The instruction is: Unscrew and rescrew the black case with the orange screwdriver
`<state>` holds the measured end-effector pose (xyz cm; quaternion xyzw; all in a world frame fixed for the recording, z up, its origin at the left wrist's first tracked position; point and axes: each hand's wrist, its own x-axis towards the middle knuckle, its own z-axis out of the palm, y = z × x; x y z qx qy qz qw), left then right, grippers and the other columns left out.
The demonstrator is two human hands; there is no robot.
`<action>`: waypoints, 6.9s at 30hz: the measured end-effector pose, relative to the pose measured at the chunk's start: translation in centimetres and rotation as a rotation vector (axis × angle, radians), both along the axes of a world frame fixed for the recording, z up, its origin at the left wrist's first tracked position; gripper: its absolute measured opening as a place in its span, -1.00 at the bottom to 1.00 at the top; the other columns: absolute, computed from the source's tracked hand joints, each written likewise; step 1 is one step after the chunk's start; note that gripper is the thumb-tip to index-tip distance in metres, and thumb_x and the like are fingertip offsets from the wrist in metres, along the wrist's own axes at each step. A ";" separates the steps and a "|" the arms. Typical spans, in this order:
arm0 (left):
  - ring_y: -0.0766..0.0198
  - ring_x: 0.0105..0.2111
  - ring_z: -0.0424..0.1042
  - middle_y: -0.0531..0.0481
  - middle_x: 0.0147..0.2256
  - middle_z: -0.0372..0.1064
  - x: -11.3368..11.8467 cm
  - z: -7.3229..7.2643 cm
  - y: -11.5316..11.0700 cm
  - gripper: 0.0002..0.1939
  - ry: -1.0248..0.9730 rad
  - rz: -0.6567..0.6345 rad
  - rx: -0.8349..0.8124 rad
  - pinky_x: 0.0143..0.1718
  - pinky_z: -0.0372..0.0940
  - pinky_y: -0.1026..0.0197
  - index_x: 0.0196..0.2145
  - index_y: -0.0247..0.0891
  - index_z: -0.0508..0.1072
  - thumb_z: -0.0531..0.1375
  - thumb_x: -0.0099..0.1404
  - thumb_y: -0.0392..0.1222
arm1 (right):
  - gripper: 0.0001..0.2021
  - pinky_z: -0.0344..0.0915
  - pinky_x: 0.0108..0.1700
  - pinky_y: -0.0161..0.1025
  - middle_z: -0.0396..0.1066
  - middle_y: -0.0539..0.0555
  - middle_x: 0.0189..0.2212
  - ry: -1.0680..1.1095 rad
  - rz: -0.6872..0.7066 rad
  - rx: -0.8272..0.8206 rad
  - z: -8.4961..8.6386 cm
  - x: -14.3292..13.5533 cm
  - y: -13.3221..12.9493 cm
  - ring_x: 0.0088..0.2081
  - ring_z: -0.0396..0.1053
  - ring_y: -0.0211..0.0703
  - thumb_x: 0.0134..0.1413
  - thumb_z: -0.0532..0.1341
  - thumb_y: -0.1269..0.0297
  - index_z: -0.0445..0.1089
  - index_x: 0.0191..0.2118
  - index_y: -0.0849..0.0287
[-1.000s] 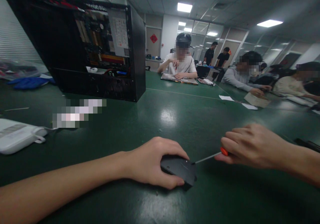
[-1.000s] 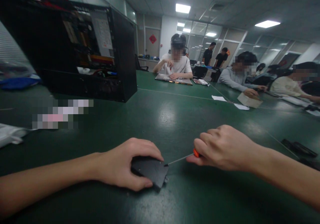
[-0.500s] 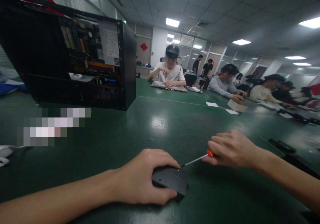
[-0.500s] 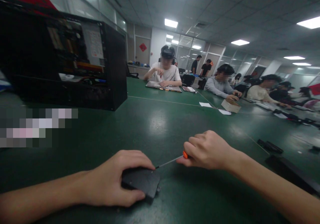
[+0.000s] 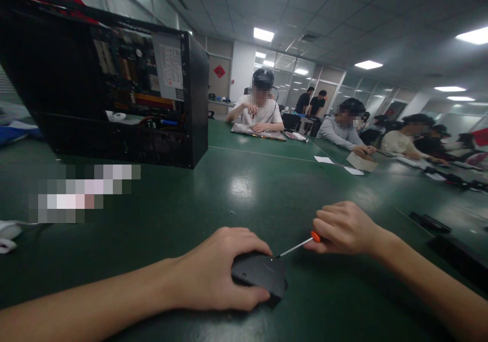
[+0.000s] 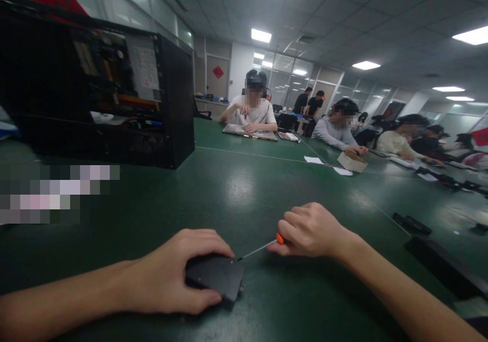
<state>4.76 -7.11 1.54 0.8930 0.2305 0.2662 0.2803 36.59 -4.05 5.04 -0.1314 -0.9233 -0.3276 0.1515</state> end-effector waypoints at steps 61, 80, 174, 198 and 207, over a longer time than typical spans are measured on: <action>0.11 -0.23 0.56 -0.14 -0.21 0.61 -0.4 -0.4 1.1 -0.53 -0.034 -0.255 0.019 -0.17 0.39 0.15 -0.04 -0.30 0.60 0.45 0.21 0.07 | -0.46 -0.09 -0.46 -0.21 0.23 -0.05 -0.58 -0.055 0.165 -0.236 -0.3 -3.8 2.9 -0.53 0.11 -0.26 0.39 0.09 -0.21 0.26 -0.47 0.13; 0.17 -0.10 0.60 -0.11 -0.06 0.63 0.0 0.0 0.2 -0.47 -0.027 -0.024 -0.041 -0.04 0.39 0.25 0.04 -0.34 0.62 0.48 0.20 0.03 | -0.90 0.08 -0.41 -0.32 0.32 -0.08 -0.48 0.070 -0.118 -0.826 1.9 1.8 -2.3 -0.50 0.24 -0.38 0.38 0.17 0.35 0.44 -0.14 0.18; 0.09 -0.21 0.64 -0.05 -0.07 0.66 -1.4 1.0 1.3 -0.42 0.084 0.332 -0.173 -0.20 0.46 0.17 0.16 -0.19 0.58 0.39 0.27 0.13 | -0.85 0.06 -0.48 -0.19 0.33 -0.04 -0.50 0.081 -0.079 -0.270 -1.3 -2.6 -3.8 -0.53 0.25 -0.27 0.43 0.13 0.36 0.43 -0.16 0.24; 0.11 -0.18 0.64 0.02 -0.09 0.66 -0.9 0.4 0.7 -0.44 0.040 0.338 -0.167 -0.15 0.46 0.18 0.14 -0.17 0.59 0.42 0.23 0.07 | -0.86 0.14 -0.47 -0.27 0.41 -0.07 -0.43 0.202 -0.060 -0.460 -4.8 -4.5 -3.6 -0.49 0.36 -0.31 0.50 0.07 0.24 0.31 -0.07 0.16; 0.06 -0.04 0.62 0.02 0.02 0.63 -0.8 0.3 0.5 -0.44 0.005 0.375 -0.167 0.03 0.44 0.12 0.14 -0.13 0.59 0.43 0.23 0.07 | -0.84 0.16 -0.52 -0.20 0.39 -0.02 -0.40 0.090 -0.195 -0.380 -2.2 -4.3 -6.5 -0.50 0.34 -0.21 0.43 0.05 0.36 0.34 -0.02 0.17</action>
